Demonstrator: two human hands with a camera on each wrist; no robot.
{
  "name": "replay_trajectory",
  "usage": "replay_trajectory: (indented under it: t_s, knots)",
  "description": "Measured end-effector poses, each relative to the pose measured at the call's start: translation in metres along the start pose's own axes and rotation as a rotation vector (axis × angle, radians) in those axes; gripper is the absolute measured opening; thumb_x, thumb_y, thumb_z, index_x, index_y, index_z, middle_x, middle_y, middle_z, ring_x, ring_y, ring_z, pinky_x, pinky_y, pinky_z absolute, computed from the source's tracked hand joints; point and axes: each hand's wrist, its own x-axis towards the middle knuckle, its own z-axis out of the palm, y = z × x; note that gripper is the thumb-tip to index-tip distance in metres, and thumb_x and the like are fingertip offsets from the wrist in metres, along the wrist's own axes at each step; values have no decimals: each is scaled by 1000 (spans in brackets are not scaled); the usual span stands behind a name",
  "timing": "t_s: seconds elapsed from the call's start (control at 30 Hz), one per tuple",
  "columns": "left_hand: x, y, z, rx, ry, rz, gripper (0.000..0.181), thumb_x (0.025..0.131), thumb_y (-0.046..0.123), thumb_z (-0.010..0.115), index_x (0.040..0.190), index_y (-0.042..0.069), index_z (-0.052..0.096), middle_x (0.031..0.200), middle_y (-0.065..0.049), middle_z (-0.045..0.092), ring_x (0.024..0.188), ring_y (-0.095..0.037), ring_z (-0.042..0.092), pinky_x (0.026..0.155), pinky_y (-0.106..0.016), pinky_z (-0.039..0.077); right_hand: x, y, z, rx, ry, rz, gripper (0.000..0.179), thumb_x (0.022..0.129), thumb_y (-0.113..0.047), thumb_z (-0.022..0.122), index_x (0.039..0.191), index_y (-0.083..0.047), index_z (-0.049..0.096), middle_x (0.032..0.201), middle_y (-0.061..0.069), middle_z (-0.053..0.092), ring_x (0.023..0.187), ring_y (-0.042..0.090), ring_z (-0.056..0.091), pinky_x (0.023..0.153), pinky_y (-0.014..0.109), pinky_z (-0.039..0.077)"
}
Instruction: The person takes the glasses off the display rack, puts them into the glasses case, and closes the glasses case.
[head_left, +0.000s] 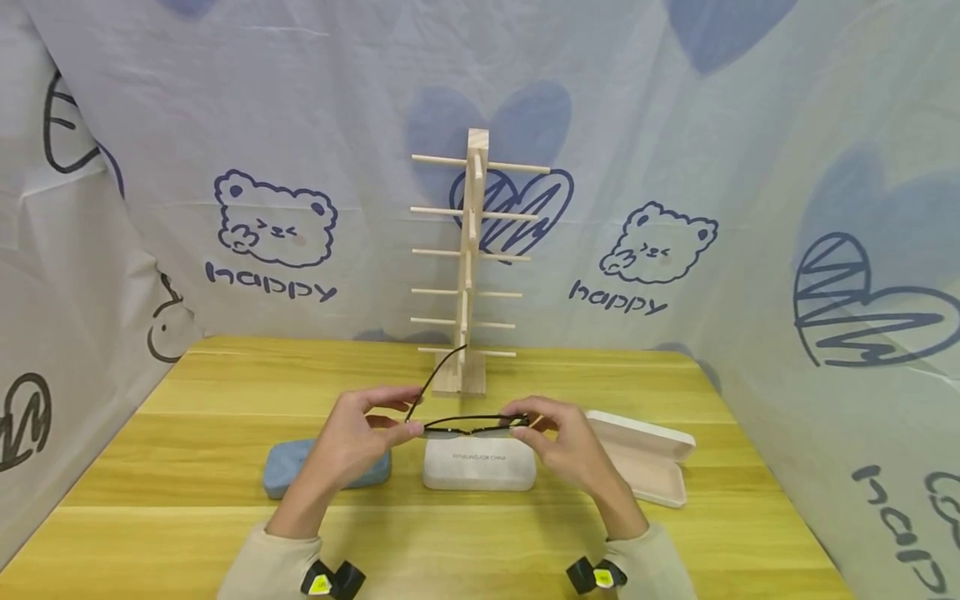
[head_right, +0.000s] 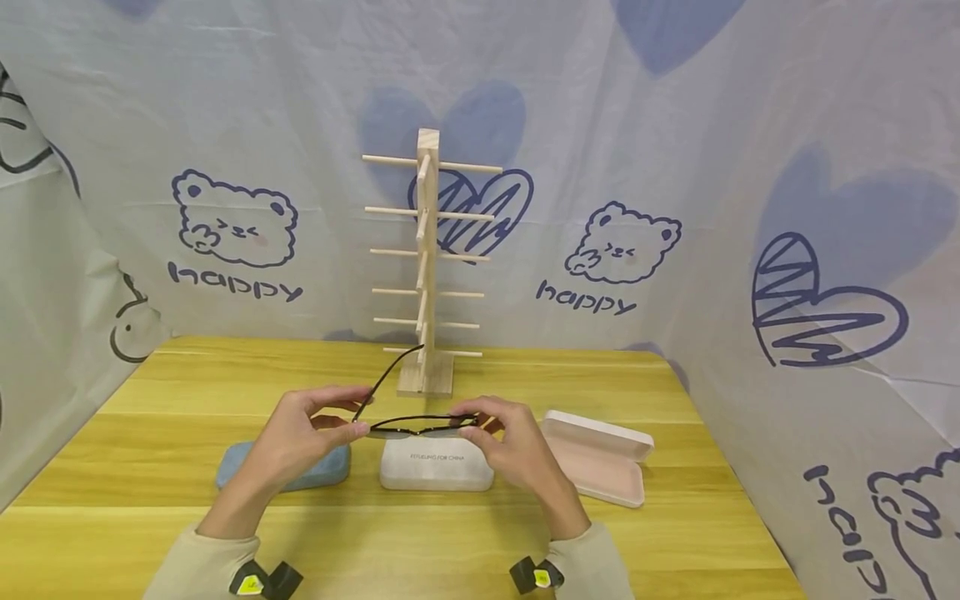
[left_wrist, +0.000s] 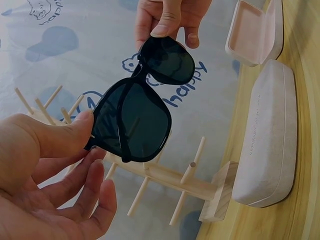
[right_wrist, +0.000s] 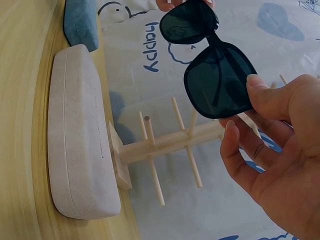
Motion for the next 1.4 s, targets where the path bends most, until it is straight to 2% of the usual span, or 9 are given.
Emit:
replay_trajectory:
  t_s: [0.17, 0.37, 0.53, 0.77, 1.03, 1.23, 1.4]
  knots:
    - [0, 0, 0, 10, -7, 19, 41, 90, 5, 78, 130, 6, 71, 132, -14, 71, 114, -28, 68, 89, -27, 61, -1, -1, 0, -6, 1, 0, 24, 97, -3, 69, 119, -9, 74, 116, 8, 77, 105, 24, 70, 84, 27, 58]
    - [0, -2, 2, 44, -32, 69, 34, 91, 1, 75, 125, 5, 74, 127, -13, 73, 115, -30, 68, 93, -33, 60, 0, -2, 0, -21, 18, -1, 23, 96, -3, 69, 118, -8, 74, 114, 9, 77, 99, 17, 69, 82, 28, 59]
    - [0, -2, 4, 47, -49, 59, 31, 94, 1, 73, 124, 7, 75, 127, -13, 73, 115, -31, 70, 93, -35, 61, 0, -3, 0, -24, 40, 13, 23, 95, -2, 71, 116, -8, 75, 112, 9, 77, 92, 10, 65, 80, 27, 58]
    - [-1, -1, 6, 66, -77, 36, 27, 97, 3, 69, 121, 10, 77, 128, -12, 73, 115, -31, 71, 87, -30, 60, 0, -2, 0, -30, 81, 33, 21, 93, -2, 74, 113, -9, 75, 109, 9, 77, 86, 12, 66, 77, 25, 59]
    - [-1, -3, 8, 90, -92, 59, 25, 98, 3, 66, 120, 9, 77, 125, -10, 74, 117, -29, 69, 92, -37, 59, 2, -3, 2, -49, 116, 59, 19, 91, -4, 76, 110, -9, 76, 102, 7, 77, 82, 9, 66, 76, 26, 59]
    - [0, -4, 8, 92, -98, 74, 24, 98, 1, 65, 118, 7, 77, 121, -10, 75, 121, -30, 67, 90, -30, 58, 2, -2, 3, -58, 130, 67, 17, 90, -6, 78, 107, -11, 77, 89, 3, 75, 79, 11, 66, 74, 29, 60]
    - [1, -5, 9, 91, -95, 71, 23, 98, -1, 65, 115, 7, 78, 121, -11, 75, 121, -31, 67, 87, -25, 57, 3, -1, 4, -68, 133, 61, 16, 89, -7, 80, 104, -12, 77, 85, 2, 75, 77, 9, 66, 72, 27, 59]
